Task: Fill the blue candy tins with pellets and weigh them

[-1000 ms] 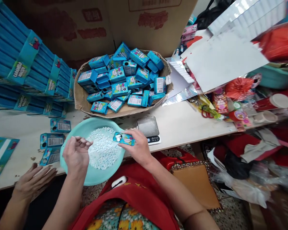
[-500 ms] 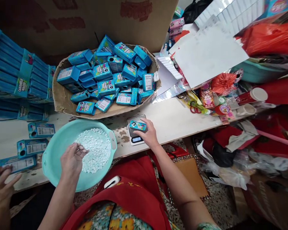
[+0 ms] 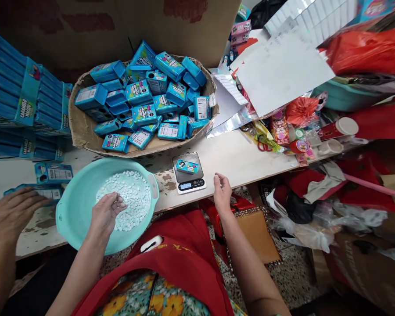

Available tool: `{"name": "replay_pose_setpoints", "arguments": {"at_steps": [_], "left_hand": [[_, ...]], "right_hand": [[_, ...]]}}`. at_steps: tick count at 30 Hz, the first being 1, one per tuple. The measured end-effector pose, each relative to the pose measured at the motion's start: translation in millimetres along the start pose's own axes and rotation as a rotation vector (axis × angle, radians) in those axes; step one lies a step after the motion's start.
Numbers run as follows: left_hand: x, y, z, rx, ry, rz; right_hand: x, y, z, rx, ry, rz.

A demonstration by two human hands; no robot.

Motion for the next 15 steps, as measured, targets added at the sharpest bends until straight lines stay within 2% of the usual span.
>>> {"name": "replay_pose_setpoints", "arguments": {"at_steps": [6,11,15], "left_hand": [[3.2,-3.6,-4.1,-0.010,-0.042,-0.042],[4.3,-6.7,-5.1,-0.025,-0.070,-0.066],[1.2,-8.7,-4.8,-0.050,-0.071,-0.075]], "right_hand": [[-1.4,-2.6,7.3,0.031,-0.016,-0.047],[-1.6,2.3,6.1,0.027,0.049,-0.017],[1.7,1.0,6.0,0.031,0.053,-0.005]]}}
Point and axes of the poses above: each hand's wrist, its own z-axis away from the middle knuckle, its own x-axis out of the palm, y = z × x, the point moved 2 cm from there along -z, towards the middle knuckle, and after that the axes turned 10 degrees about -z, right-handed, at the moved point
